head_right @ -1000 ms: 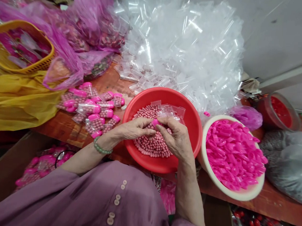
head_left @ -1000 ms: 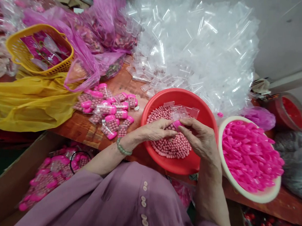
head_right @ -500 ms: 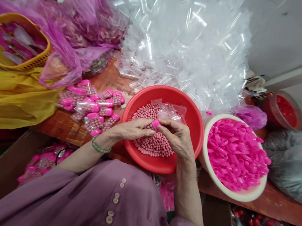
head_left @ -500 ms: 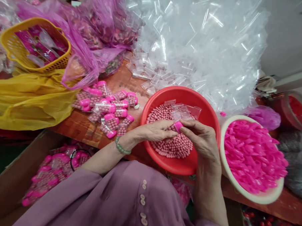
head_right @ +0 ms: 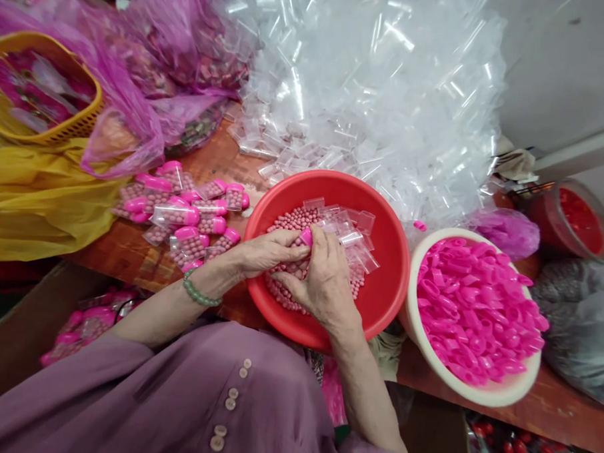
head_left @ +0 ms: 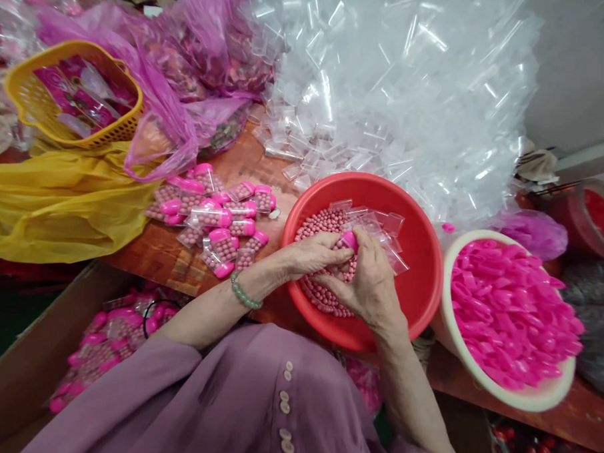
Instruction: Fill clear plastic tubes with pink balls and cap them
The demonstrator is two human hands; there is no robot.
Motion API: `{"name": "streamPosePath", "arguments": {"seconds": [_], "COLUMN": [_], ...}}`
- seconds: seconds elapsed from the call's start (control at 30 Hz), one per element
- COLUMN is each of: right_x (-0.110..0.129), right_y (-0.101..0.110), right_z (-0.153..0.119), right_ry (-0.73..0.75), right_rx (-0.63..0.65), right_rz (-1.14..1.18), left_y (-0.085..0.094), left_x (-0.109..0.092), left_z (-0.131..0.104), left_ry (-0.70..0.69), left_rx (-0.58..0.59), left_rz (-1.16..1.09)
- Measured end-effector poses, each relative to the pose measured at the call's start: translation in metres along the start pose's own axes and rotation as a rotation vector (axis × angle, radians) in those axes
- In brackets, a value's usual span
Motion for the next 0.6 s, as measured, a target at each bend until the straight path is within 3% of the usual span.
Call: {"name": "streamPosePath", "arguments": {"seconds": [0.27,0.6], "right_x": [0.008,0.013], "right_y": [0.009,0.012], "right_z": [-0.006,-0.005], "right_ry": [0.087,0.15], "right_rx": [-0.143,-0.152], "right_rz": [-0.127,-0.018], "left_y": [-0.019,-0.015], "left_x": [-0.003,-0.001], "left_z": [-0.003,-0.005], "left_ry": [-0.033,-0.021], "left_rx": [0.067,0.004], "left_rz": [-0.088,-0.259]}}
Point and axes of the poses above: each hand's wrist, its own z-axis towards the middle knuckle, its own y-axis out of the back of the hand, x = y × z, the point moved 10 cm from there along z, towards the middle knuckle, and after that the axes turned 11 degrees about -y, right-handed, at the moved point
